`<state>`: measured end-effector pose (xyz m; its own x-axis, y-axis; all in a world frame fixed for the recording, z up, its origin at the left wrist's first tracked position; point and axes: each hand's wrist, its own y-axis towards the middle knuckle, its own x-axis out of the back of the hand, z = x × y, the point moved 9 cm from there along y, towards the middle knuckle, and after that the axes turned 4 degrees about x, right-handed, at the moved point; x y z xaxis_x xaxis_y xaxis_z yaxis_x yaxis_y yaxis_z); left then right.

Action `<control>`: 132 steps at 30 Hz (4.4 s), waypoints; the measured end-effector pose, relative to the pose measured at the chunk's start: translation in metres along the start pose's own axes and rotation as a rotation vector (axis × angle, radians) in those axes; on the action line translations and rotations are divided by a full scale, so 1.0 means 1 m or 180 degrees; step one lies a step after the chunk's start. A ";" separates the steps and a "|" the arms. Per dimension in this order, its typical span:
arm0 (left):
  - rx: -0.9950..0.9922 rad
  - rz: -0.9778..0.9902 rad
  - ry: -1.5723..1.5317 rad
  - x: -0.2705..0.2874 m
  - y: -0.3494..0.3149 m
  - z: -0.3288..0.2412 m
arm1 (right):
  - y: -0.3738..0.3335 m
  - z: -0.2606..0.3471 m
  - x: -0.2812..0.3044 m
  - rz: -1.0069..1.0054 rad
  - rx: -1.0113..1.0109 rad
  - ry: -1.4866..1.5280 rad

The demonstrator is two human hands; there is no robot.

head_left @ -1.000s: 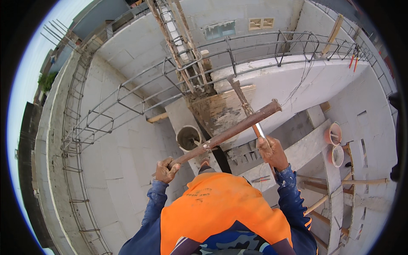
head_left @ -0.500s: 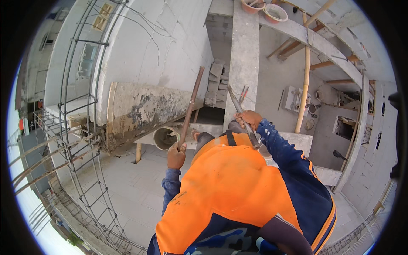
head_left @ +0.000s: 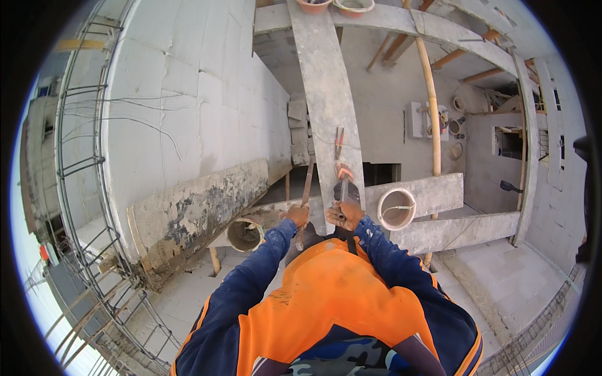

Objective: The person secures a rebar cage by hand, then uses a hammer and a metal bar to drive and adjust the rebar bars into position. The person repeatedly strikes and repositions the bars to align them within the cage structure.

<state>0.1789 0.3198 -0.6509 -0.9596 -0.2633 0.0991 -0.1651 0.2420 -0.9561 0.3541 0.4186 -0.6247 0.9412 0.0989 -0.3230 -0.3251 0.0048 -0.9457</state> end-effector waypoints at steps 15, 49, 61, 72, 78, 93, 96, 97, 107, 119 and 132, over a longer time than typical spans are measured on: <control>-0.0796 -0.0732 0.1665 -0.068 0.029 -0.147 | 0.115 0.105 -0.009 0.1173 0.3377 -0.3816; 0.0857 -0.1433 0.0983 -0.006 0.087 0.164 | 0.511 0.438 0.005 -0.3176 0.3802 -0.3519; 0.0742 -0.1352 0.0971 -0.005 0.095 0.167 | 0.614 0.448 0.066 -0.2287 0.2597 -0.5062; 0.0687 -0.1254 0.1194 -0.010 0.096 0.178 | 0.587 0.336 0.038 -0.1413 0.3689 -0.5976; 0.0720 -0.1238 0.1339 -0.011 0.096 0.187 | 0.596 0.214 0.074 -0.1388 0.2534 -0.5784; 0.0446 -0.1333 0.1295 -0.010 0.078 0.202 | 0.482 0.211 0.028 -0.1528 0.4146 -0.4427; 0.0470 -0.1341 0.1276 -0.010 0.072 0.209 | 0.449 0.207 0.026 -0.1684 0.4026 -0.4427; 0.0447 -0.1332 0.1299 -0.010 0.071 0.211 | 0.431 0.207 0.021 -0.1811 0.4300 -0.4482; 0.0220 -0.1350 0.1218 0.000 0.059 0.241 | 0.309 0.263 -0.011 -0.2232 0.5079 -0.3131; -0.1162 -0.1456 -0.0308 0.042 0.001 0.122 | 0.010 0.203 -0.186 -0.0177 0.5149 -0.5142; -0.3266 -0.2271 -0.1283 0.207 -0.353 0.024 | -0.191 -0.119 -0.311 0.2342 0.4499 -0.5063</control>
<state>0.0444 0.1573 -0.2992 -0.4843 -0.8434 0.2329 -0.8731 0.4828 -0.0671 0.1347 0.2685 -0.3481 0.0831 0.8779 0.4715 -0.9892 0.0154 0.1457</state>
